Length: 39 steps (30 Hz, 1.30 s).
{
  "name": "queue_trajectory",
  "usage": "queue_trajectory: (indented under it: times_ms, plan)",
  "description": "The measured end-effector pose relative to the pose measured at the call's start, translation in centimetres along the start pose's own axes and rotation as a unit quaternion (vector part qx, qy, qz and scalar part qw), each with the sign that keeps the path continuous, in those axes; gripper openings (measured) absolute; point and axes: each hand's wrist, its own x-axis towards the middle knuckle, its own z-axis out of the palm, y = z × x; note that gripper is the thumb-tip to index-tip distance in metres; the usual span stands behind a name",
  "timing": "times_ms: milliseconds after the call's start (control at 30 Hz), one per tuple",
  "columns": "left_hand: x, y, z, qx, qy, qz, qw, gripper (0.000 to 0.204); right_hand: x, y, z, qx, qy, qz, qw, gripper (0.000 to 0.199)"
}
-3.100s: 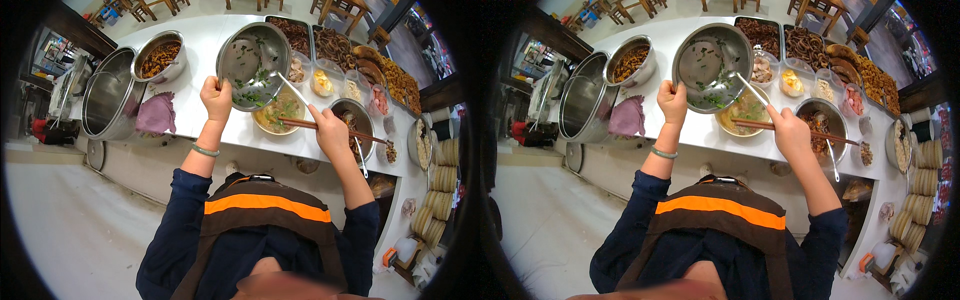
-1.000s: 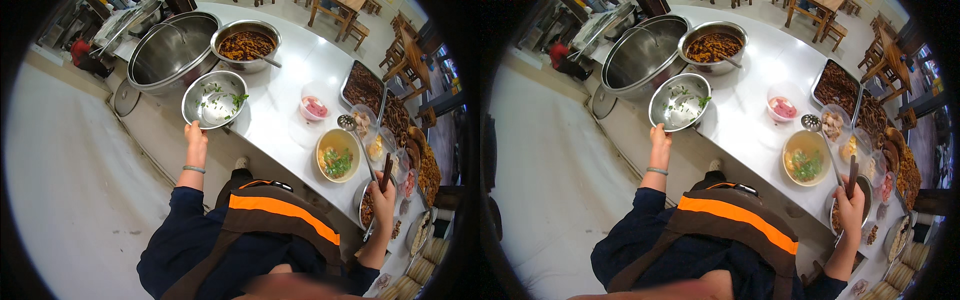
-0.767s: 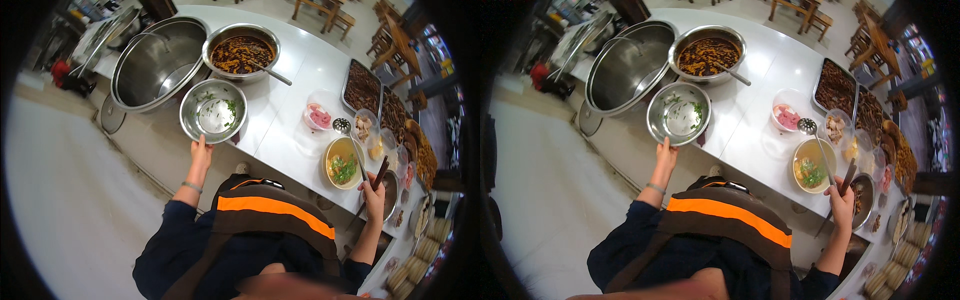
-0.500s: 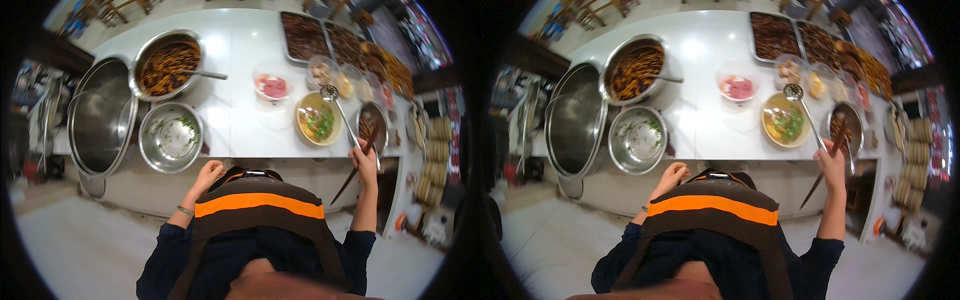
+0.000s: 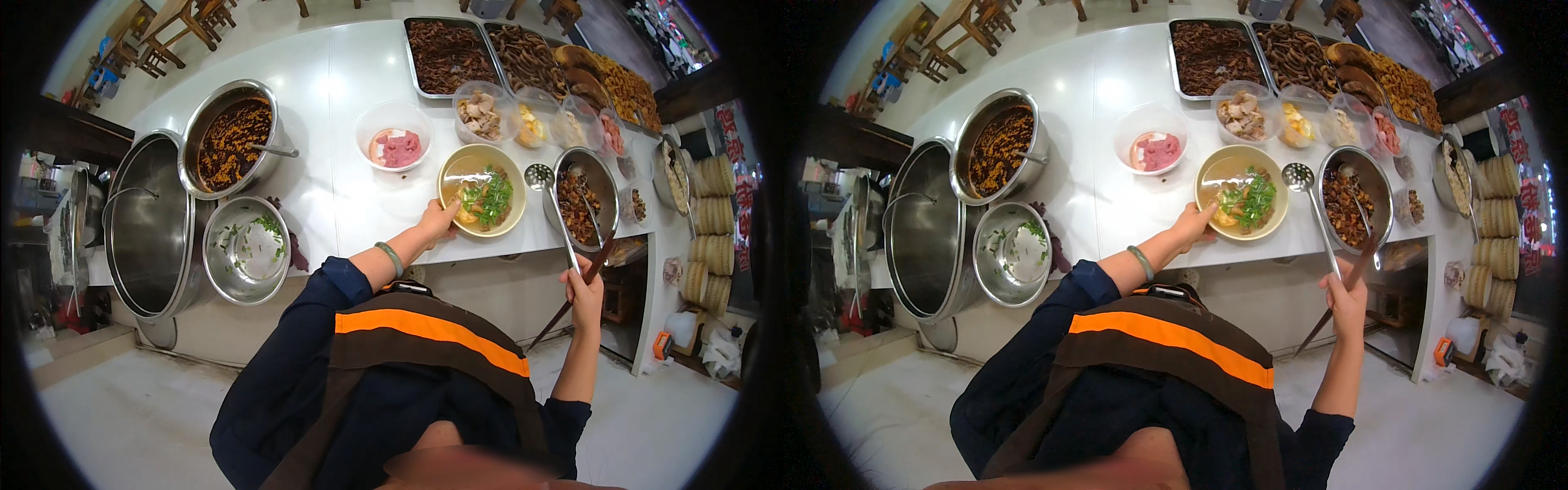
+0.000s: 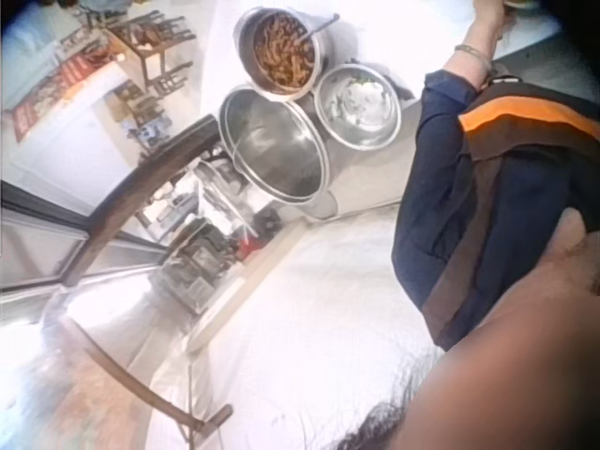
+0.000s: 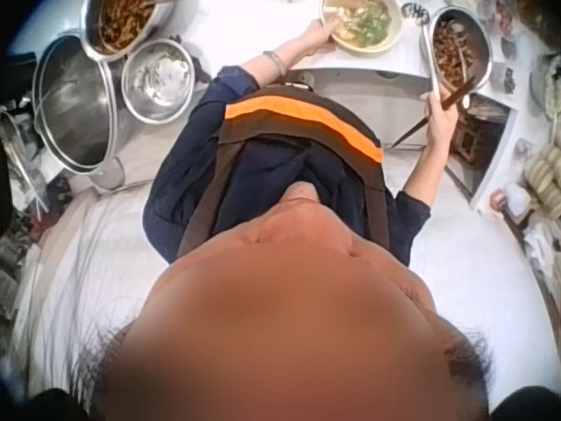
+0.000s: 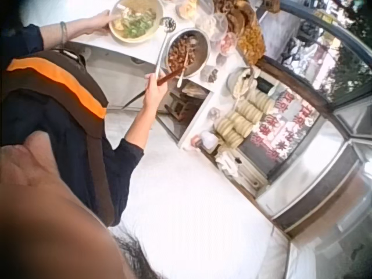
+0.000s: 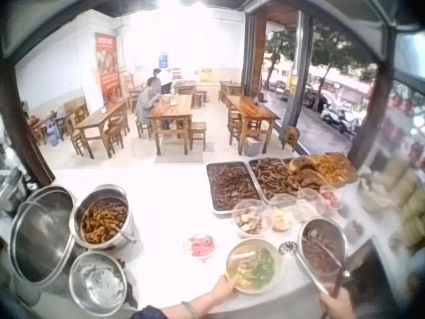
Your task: The person assembles a bowl of noodle soup by ladling broth into a bowl, then adding cooked noodles, sliced meat, a boiled egg, and various toppings using chopsticks and a ladle. The person finishes by adding chopped green onions and a spoonful of chili oil.
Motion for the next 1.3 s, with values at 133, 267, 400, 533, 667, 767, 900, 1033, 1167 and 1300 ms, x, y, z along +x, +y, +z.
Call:
queue_trajectory:
  times_ms: [133,267,400,533,667,767,900,1033,1167,1300]
  plan:
    - [1.6,-1.3,0.3,-0.034,0.058,0.044,0.997,0.041,0.3,1.4,-1.7,0.030,0.019,0.008,0.999,0.029]
    - [1.7,-1.9,0.6,-0.020,0.123,0.061,0.990,0.038,1.3,1.1,-1.8,0.064,-0.004,0.000,0.998,0.028]
    - [0.5,-1.6,-0.5,-0.023,0.121,0.044,0.991,0.039,3.0,-0.2,-1.4,0.101,-0.055,-0.001,0.993,0.028]
    - [-1.6,-1.6,-2.2,-0.014,0.124,0.045,0.991,0.039,4.4,-1.7,-0.1,0.104,-0.100,-0.016,0.989,0.029]
    - [-4.5,-1.9,-4.7,-0.005,0.114,0.029,0.993,0.039,5.9,-3.3,1.7,0.101,-0.156,-0.036,0.982,0.029]
    - [-6.8,-2.5,-6.2,0.011,0.151,0.038,0.988,0.041,7.0,-4.3,3.1,0.109,-0.186,-0.031,0.976,0.029]
    - [-9.8,-3.8,-8.2,-0.011,0.209,0.095,0.973,0.043,8.3,-4.9,5.0,0.107,-0.236,-0.038,0.965,0.029]
    - [-12.7,-4.9,-10.6,-0.057,0.249,0.073,0.964,0.042,8.7,-5.1,6.7,0.118,-0.267,-0.027,0.956,0.028]
    - [-15.0,-5.6,-11.9,-0.138,0.291,0.059,0.945,0.043,8.7,-5.3,7.9,0.095,-0.293,-0.031,0.951,0.027]
    - [-16.1,-6.1,-13.7,-0.180,0.302,0.015,0.936,0.044,8.3,-5.3,8.8,0.085,-0.302,-0.024,0.949,0.030]
